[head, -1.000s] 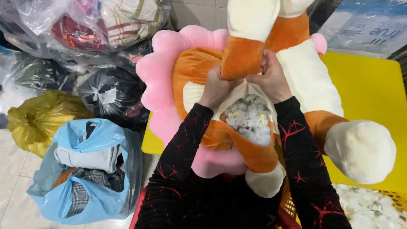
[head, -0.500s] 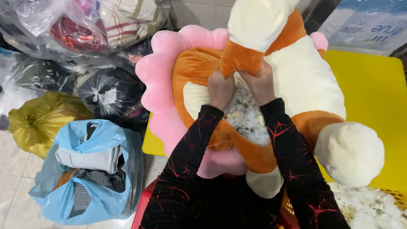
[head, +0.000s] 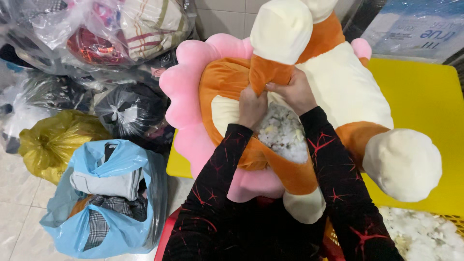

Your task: The person repeatedly scoops white stuffing from a yellow basket and inserts it into an opening in the torso of a large orange and white plush toy. They push and distribute the stuffing inside the toy's body with both hands, working to fill the torso area.

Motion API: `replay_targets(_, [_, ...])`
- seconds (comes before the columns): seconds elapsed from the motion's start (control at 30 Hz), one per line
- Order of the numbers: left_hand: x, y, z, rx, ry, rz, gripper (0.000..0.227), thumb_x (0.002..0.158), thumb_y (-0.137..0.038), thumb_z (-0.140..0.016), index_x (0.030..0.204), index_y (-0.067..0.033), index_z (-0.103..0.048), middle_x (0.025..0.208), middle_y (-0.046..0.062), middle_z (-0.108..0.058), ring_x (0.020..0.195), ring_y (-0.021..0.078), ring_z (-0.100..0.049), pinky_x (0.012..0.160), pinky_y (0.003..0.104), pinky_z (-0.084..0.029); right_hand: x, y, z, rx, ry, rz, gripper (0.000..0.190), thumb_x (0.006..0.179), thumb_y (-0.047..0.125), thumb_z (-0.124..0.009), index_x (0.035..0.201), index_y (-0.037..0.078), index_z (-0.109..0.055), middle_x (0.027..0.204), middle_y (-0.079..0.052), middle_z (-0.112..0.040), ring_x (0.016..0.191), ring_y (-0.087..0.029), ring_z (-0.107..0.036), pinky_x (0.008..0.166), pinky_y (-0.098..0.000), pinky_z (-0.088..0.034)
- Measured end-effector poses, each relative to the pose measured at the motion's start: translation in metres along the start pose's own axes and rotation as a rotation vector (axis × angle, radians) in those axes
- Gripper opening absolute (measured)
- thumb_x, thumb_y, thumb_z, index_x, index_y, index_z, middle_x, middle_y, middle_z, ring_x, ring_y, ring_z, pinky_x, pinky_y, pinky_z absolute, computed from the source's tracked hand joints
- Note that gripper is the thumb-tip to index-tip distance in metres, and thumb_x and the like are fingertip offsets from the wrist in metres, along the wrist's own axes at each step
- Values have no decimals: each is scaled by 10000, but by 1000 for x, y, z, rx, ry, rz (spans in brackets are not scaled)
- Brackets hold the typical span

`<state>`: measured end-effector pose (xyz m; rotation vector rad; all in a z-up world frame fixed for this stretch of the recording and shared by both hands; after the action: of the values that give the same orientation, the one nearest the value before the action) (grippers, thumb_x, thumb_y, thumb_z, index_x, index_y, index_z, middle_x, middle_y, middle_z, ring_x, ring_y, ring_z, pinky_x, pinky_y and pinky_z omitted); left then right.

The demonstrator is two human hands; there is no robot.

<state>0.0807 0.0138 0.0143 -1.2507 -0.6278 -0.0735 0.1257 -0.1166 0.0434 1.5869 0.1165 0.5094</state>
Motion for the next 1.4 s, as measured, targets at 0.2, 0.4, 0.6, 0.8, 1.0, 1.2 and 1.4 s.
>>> replay_targets(0.2, [-10,11,-13,537,-20,23,333,913,-301,-707,741,-18,-669,746,227,-662,742,450,-660,678,540,-513,-7,23,2,-522,-246,134,233,869,107,-815,1055,-21,-758,970,-152,-774,874,-248,-755,766,-342,-570])
replay_targets(0.4, [-27,-30,-14,307,84,-314,222,956,-203,-641,1036,3,-653,932,184,-654,915,382,-650,789,433,-520,-14,43,17,-799,-433,144,206,863,178,-843,974,12,-792,850,-188,-750,778,-338,-727,670,-383,-530])
replay_targets(0.6, [-14,35,-17,-852,335,395,260,1023,-134,-626,1220,28,-676,1114,73,-744,961,117,-684,860,261,-542,-5,20,18,-427,-331,120,248,899,129,-761,1086,-30,-722,952,-100,-769,842,-162,-717,769,-311,-562])
replay_targets(0.8, [-4,53,-15,-810,203,417,228,932,14,-707,1152,65,-680,1031,98,-760,870,141,-696,800,287,-552,-7,3,-4,139,61,-11,480,972,107,-652,1412,-25,-511,1287,-26,-670,1162,-95,-630,1016,-249,-498])
replay_targets(1.0, [8,74,-6,-299,-71,370,229,950,-138,-677,932,87,-715,743,87,-692,675,116,-554,650,313,-480,-18,15,-12,-248,24,91,402,961,114,-701,1305,-51,-575,1162,-66,-690,1027,-109,-611,906,-269,-507])
replay_targets(1.2, [3,76,-5,-221,0,251,207,961,-117,-617,912,73,-679,755,164,-673,695,219,-594,661,386,-482,-15,22,-8,-740,-217,103,251,899,176,-765,1070,5,-698,862,-186,-716,772,-334,-668,688,-419,-514])
replay_targets(1.4, [-19,22,-3,87,151,-119,146,950,-53,-552,1029,17,-653,879,252,-659,886,472,-640,769,498,-496,-20,25,-12,-970,-267,146,179,866,169,-720,1025,87,-733,742,-174,-694,714,-416,-669,679,-512,-515])
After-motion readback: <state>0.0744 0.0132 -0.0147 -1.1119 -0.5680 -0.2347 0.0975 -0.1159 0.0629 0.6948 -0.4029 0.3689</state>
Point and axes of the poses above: each hand's wrist, its own x-axis towards the middle knuckle, its own z-axis out of the back of the hand, y = z × x, the point moved 10 cm from there along x, towards the middle knuckle
